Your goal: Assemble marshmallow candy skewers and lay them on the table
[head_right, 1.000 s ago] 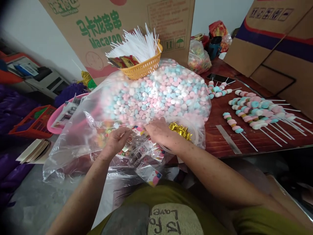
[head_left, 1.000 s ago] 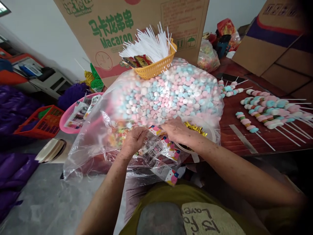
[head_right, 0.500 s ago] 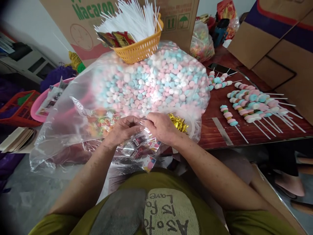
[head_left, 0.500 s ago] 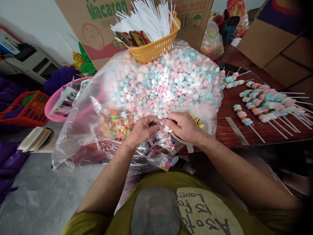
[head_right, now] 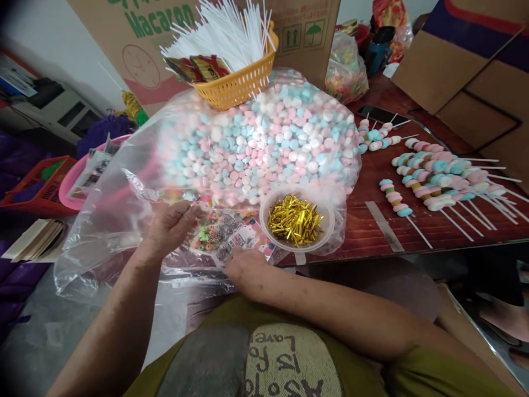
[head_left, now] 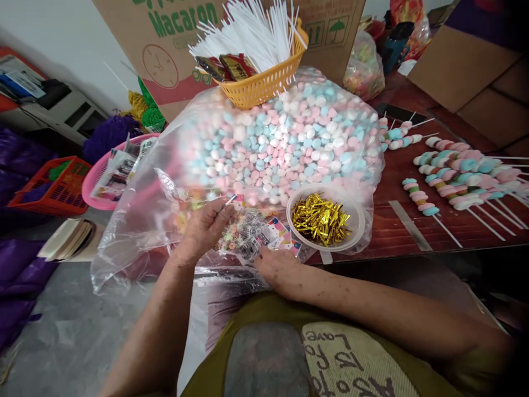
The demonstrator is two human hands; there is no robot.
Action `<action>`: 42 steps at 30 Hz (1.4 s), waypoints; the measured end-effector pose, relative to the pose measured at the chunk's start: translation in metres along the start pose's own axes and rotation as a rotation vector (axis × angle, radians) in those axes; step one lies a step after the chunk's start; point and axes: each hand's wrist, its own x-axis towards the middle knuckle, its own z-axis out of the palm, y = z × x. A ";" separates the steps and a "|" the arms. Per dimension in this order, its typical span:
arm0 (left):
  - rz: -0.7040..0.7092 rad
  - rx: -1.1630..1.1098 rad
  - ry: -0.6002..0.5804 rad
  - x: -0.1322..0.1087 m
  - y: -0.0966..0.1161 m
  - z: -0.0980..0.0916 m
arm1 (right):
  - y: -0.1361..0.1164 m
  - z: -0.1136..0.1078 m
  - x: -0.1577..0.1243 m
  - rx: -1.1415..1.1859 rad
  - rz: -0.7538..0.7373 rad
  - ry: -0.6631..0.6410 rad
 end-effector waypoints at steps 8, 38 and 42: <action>-0.166 -0.146 0.185 -0.015 -0.009 0.002 | 0.029 -0.044 0.026 -0.156 -0.168 0.126; -0.044 -0.365 -0.283 0.010 0.090 0.094 | 0.093 -0.001 -0.073 0.229 0.299 1.241; -0.002 -0.435 -0.194 0.004 0.107 0.117 | 0.094 0.010 -0.081 0.290 0.410 1.308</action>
